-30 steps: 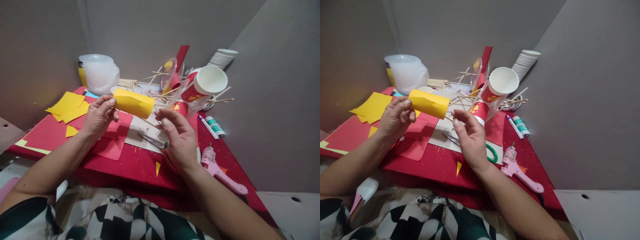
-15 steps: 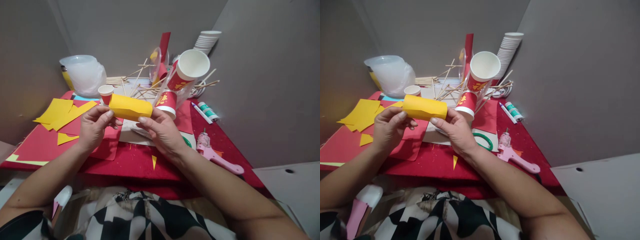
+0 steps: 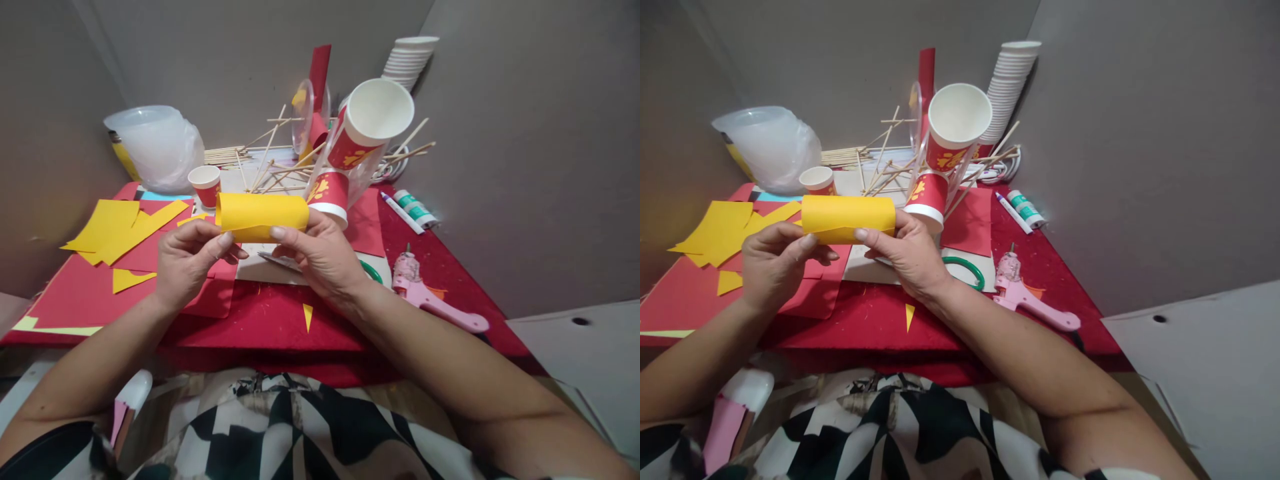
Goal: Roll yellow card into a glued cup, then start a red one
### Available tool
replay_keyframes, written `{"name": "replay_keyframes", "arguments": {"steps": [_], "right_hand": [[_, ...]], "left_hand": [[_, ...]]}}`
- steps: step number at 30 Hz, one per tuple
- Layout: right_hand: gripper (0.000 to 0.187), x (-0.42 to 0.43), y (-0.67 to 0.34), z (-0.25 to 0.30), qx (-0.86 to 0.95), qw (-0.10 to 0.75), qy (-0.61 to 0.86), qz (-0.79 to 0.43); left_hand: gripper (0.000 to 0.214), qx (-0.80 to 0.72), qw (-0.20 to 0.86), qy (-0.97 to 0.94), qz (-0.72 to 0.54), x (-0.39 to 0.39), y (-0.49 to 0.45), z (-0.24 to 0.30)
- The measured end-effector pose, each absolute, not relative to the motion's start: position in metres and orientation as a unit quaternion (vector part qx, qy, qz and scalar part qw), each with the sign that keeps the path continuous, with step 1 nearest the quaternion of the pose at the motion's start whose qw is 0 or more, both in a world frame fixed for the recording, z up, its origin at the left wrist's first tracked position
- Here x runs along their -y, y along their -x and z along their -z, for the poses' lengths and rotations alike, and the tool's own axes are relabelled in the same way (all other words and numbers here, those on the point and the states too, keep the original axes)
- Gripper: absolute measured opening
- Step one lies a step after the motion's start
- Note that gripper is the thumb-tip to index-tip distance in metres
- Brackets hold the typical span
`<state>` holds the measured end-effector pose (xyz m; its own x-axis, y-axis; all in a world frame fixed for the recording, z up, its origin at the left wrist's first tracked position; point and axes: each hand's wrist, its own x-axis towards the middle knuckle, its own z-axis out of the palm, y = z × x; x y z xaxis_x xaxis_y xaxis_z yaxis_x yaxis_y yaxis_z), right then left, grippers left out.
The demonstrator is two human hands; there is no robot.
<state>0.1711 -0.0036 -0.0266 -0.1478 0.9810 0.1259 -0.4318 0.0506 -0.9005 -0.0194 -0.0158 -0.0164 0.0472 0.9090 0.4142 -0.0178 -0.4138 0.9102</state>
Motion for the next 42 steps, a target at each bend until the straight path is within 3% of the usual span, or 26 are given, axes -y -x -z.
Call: {"name": "replay_keyframes", "arguments": {"steps": [14,28,32,37,42], "right_hand": [[0.032,0.007,-0.172,0.024,0.482,0.585,0.332,-0.561],[0.038,0.007,-0.176,0.022,0.511,0.574,0.341,-0.542],[0.037,0.007,-0.176,0.021,0.509,0.574,0.348,-0.539],[0.038,0.010,-0.176,0.020,0.503,0.577,0.331,-0.552],[0.036,0.012,-0.176,0.019,0.523,0.582,0.314,-0.538]], "left_hand": [[0.031,-0.403,0.421,-0.631,-0.512,0.016,0.022,0.009],[0.017,-0.428,0.437,-0.627,-0.482,0.011,0.026,0.008],[0.013,-0.420,0.459,-0.614,-0.485,0.009,0.024,0.007],[0.028,-0.391,0.500,-0.623,-0.458,0.009,0.026,0.007],[0.018,-0.399,0.543,-0.605,-0.424,0.010,0.026,0.006]]}}
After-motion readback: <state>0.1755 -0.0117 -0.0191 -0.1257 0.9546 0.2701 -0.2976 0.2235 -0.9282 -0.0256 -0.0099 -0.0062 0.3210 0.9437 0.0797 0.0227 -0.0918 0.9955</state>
